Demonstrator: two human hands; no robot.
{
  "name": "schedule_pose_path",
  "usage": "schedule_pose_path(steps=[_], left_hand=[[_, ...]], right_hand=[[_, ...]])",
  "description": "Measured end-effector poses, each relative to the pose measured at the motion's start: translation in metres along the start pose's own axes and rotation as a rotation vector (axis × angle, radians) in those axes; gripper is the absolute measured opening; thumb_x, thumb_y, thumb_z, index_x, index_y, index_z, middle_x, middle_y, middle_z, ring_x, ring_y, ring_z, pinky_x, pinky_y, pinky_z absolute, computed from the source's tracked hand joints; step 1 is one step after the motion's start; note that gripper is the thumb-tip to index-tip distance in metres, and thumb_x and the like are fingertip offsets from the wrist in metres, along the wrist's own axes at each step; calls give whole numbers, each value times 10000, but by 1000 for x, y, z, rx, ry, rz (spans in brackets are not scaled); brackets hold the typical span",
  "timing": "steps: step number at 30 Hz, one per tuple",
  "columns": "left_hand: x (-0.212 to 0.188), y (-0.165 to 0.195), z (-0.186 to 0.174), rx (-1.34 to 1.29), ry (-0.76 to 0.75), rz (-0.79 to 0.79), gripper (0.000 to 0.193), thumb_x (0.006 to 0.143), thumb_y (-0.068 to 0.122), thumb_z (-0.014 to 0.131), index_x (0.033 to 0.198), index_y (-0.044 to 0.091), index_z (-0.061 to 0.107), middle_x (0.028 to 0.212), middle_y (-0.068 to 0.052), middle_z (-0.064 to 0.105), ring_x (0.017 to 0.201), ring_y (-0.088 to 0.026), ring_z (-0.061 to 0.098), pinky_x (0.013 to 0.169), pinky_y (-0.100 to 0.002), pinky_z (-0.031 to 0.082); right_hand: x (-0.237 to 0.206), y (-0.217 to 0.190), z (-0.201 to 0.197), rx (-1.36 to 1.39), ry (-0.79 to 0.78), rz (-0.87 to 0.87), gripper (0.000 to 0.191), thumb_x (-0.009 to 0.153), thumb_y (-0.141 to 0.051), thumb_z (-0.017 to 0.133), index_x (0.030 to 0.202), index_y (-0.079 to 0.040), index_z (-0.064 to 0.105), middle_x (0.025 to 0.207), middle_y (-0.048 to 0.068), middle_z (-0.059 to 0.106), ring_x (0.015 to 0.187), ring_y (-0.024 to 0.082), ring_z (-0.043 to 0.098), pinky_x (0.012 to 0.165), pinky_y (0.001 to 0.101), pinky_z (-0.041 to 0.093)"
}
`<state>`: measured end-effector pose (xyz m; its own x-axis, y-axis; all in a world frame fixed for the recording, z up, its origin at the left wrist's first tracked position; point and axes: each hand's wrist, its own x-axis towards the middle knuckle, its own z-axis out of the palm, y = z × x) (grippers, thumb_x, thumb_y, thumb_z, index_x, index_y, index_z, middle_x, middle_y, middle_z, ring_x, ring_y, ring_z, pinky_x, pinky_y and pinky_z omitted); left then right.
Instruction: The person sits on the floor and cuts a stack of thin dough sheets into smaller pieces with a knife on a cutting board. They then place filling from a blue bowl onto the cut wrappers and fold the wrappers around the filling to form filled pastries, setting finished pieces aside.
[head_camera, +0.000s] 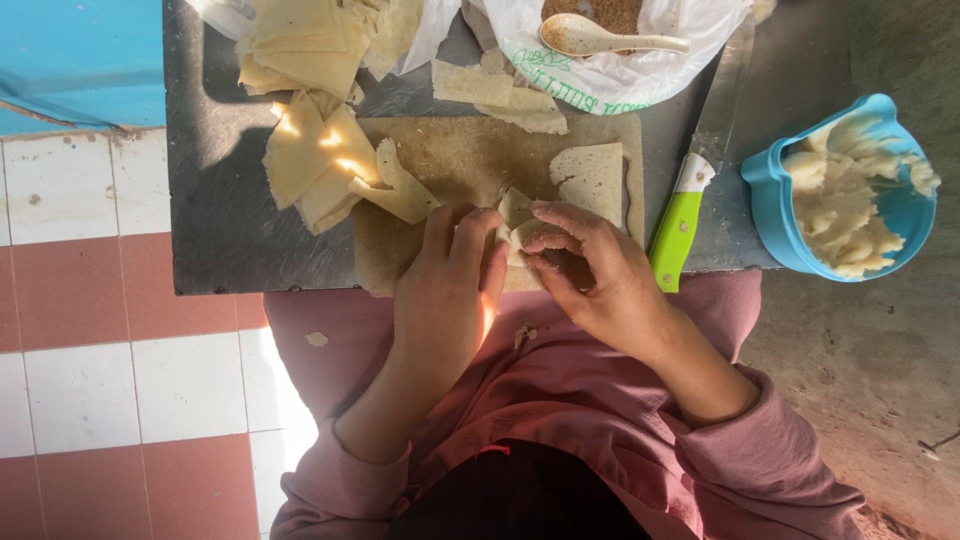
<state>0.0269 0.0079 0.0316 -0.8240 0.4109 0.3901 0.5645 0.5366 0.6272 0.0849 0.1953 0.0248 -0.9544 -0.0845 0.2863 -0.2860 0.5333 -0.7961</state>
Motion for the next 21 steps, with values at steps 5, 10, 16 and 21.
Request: schedule_pose_path(steps=[5, 10, 16, 21], left_hand=[[-2, -2, 1, 3, -12, 70, 242, 958, 111, 707, 1189, 119, 636, 1214, -72, 612, 970, -261, 711, 738, -376, 568], [-2, -5, -7, 53, -117, 112, 221, 957, 108, 698, 1178, 114, 683, 1178, -27, 624, 960, -222, 692, 734, -365, 564], [8, -14, -24, 62, -201, 295, 251, 912, 174, 710, 1133, 59, 673, 1159, -45, 619, 975, -240, 664, 707, -375, 552], [16, -17, -24, 70, -197, 370, 219, 926, 192, 703, 1103, 69, 668, 1150, -50, 611, 1001, -239, 667, 737, -371, 548]], right_hand=[[5, -6, -2, -92, -9, -110, 540, 937, 15, 747, 1385, -11, 448, 1343, 158, 637, 1147, 257, 720, 940, 344, 606], [12, -23, -17, -291, -98, -215, 542, 897, 20, 749, 1385, -16, 516, 1203, 144, 704, 1050, 306, 707, 904, 405, 571], [10, -23, -15, -451, -59, -265, 556, 848, -6, 773, 1357, -10, 549, 1207, 162, 710, 1035, 322, 710, 879, 423, 572], [3, -12, 14, 38, 209, 281, 515, 968, 18, 721, 1396, -26, 436, 1061, 100, 736, 914, 154, 740, 763, 275, 594]])
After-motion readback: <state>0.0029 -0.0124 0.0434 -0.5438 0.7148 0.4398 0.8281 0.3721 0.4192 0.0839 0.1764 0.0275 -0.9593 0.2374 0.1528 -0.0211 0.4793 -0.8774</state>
